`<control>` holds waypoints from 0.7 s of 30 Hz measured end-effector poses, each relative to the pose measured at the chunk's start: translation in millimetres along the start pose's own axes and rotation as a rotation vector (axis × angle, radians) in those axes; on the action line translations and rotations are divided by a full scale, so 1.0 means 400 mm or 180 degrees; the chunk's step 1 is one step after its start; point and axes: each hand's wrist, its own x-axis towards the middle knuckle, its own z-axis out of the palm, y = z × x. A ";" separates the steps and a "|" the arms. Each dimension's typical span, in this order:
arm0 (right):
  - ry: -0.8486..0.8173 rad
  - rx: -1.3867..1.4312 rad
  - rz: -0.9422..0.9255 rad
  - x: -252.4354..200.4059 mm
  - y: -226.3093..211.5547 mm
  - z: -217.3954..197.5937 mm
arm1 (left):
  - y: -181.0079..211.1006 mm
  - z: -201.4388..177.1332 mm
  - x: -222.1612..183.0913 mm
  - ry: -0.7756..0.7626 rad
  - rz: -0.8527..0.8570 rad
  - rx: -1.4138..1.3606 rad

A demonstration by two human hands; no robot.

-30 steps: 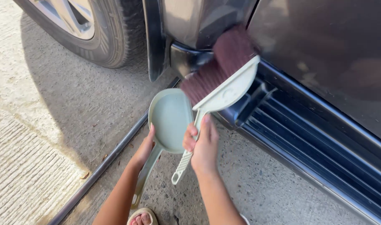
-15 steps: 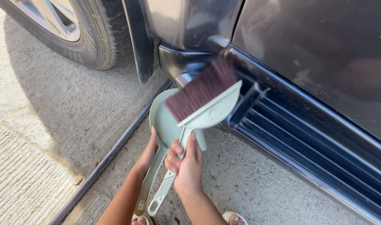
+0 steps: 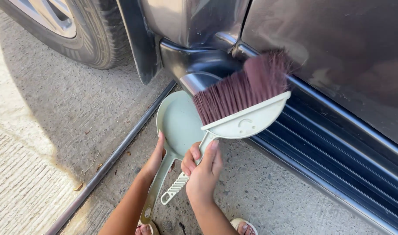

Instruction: Clean the side step of a vehicle using a small brush and dustpan

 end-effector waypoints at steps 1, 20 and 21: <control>0.0166 0.0051 0.0230 0.003 0.030 -0.017 | 0.002 0.005 -0.003 0.0023 -0.0010 -0.0075; 0.0166 0.0498 0.0488 -0.014 -0.027 -0.005 | -0.030 0.004 0.036 -0.0062 -0.0255 -0.0110; 0.0185 0.0666 0.0540 -0.010 -0.030 -0.007 | -0.026 0.008 0.041 -0.0137 -0.0225 -0.0075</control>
